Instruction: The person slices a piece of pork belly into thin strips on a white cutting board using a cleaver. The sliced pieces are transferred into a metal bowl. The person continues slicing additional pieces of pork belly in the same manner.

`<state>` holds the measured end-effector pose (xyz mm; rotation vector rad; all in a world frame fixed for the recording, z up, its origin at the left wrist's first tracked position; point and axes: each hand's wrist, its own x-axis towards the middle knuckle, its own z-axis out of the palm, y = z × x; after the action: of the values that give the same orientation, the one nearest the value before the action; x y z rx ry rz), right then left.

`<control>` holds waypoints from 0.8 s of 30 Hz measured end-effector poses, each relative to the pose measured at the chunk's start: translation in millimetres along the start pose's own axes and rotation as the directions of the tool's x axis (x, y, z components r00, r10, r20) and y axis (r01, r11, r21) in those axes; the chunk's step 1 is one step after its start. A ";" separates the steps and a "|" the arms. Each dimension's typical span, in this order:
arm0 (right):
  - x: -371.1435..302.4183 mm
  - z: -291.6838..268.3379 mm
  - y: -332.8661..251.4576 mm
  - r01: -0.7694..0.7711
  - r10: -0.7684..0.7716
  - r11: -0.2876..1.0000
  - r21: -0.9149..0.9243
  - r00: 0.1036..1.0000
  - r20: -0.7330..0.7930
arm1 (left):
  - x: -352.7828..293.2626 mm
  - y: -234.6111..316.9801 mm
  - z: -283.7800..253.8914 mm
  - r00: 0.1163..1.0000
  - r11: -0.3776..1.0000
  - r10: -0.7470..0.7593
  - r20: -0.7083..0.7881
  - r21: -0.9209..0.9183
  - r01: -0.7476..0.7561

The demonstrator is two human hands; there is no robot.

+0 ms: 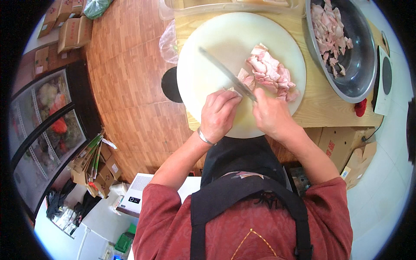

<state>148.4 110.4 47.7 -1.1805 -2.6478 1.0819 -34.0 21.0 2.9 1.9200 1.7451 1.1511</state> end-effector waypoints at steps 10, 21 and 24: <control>-67.8 -51.0 -13.4 -0.051 0.075 0.992 -0.114 0.973 0.220 | 0.3 -1.3 -4.0 0.999 1.000 -0.016 0.050 0.026 0.014; 6.2 -8.4 -2.2 -0.051 0.050 0.998 0.042 0.999 0.012 | 0.4 1.1 -2.5 1.000 1.000 -0.011 0.007 0.019 0.011; -29.3 -29.4 -4.3 -0.044 0.045 0.999 -0.020 0.996 0.080 | -0.5 -1.0 -1.8 1.000 1.000 -0.008 0.006 0.021 0.008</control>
<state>175.5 105.8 79.2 -1.2309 -2.7088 1.1382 -35.9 20.2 3.1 1.9252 1.7667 1.1273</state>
